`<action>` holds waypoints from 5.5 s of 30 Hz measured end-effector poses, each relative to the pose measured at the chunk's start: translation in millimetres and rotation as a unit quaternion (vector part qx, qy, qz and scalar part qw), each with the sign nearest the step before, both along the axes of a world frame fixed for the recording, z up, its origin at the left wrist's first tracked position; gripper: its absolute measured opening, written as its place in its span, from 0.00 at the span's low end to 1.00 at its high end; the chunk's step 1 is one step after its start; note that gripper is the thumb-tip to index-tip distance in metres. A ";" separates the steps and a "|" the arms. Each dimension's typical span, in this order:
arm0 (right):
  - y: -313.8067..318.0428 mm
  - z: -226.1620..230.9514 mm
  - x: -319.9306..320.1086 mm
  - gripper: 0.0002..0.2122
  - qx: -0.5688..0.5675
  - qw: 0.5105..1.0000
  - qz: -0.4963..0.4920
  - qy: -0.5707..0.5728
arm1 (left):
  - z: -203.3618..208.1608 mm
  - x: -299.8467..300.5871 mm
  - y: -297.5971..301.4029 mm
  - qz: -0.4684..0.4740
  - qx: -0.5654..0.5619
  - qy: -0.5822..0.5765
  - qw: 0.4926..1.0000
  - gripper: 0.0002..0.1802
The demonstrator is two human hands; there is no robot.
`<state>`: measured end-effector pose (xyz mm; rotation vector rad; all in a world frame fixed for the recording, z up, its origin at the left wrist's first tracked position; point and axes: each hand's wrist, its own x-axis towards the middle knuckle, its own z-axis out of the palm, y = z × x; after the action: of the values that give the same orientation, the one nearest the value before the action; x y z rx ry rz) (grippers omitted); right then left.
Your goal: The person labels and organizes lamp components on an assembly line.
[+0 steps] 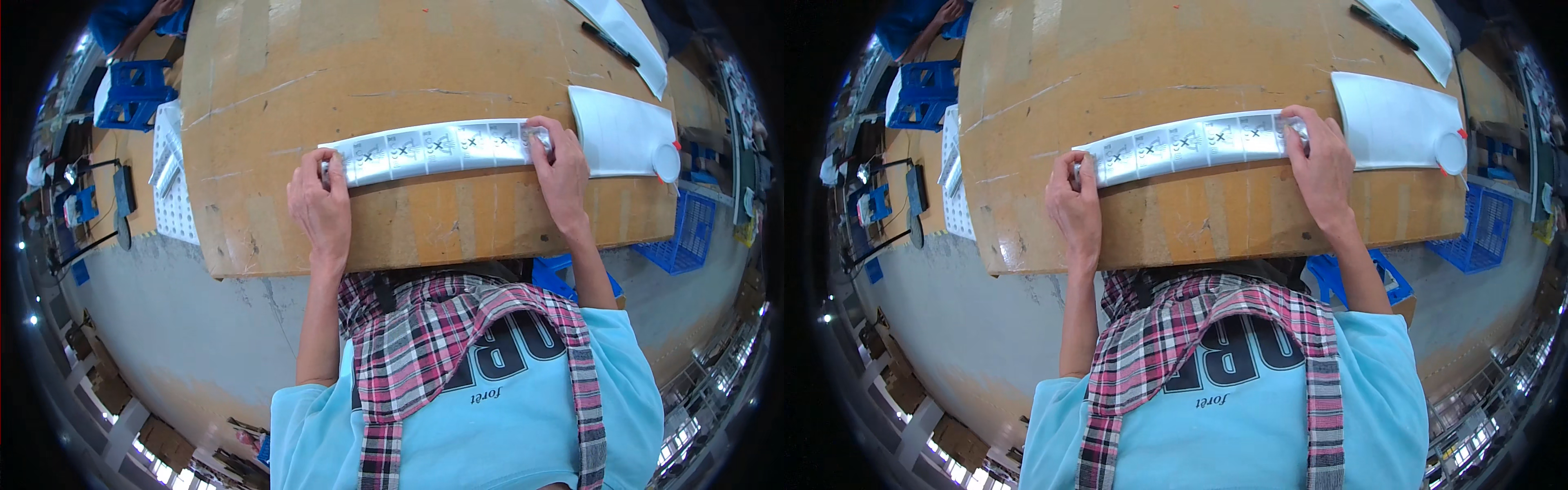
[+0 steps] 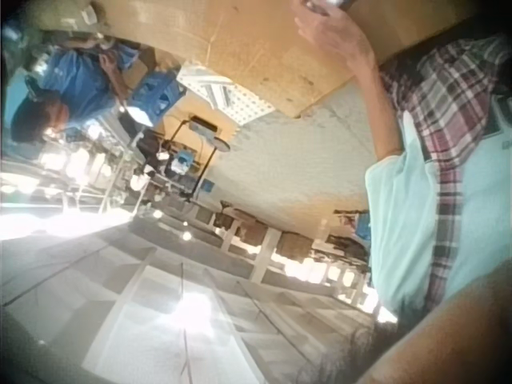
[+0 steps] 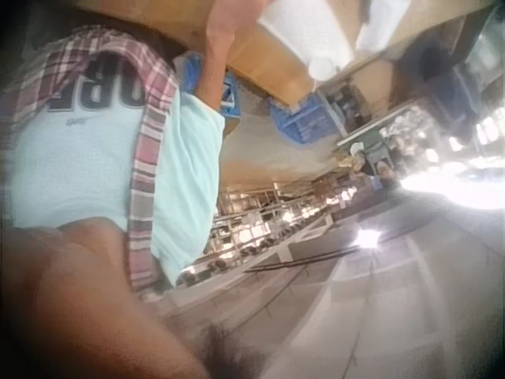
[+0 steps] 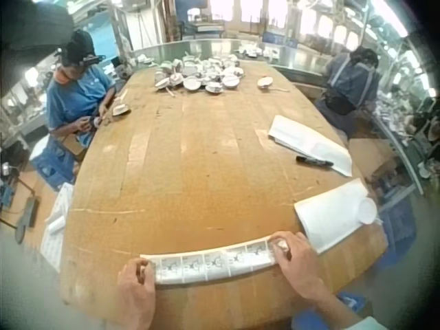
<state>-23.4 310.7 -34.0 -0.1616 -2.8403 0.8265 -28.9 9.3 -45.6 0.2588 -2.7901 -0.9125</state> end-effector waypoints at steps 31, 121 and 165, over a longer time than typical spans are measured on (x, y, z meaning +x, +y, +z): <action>-3.5 0.4 1.5 0.06 0.011 1.000 0.000 -0.015 | -1.7 1.8 -1.3 -0.001 0.005 0.013 1.000 0.09; -69.0 -5.5 32.2 0.28 0.199 0.894 0.397 0.060 | 10.1 3.8 -69.1 -0.506 -0.233 0.050 0.829 0.33; -103.9 -20.7 -32.0 0.29 0.019 0.913 0.337 0.230 | 42.2 -4.6 -34.1 -0.461 -0.207 0.025 0.863 0.17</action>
<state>-55.4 206.8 -54.7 0.9395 -2.4333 0.7729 -33.5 -24.8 -3.3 -1.2282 -2.9038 -0.3748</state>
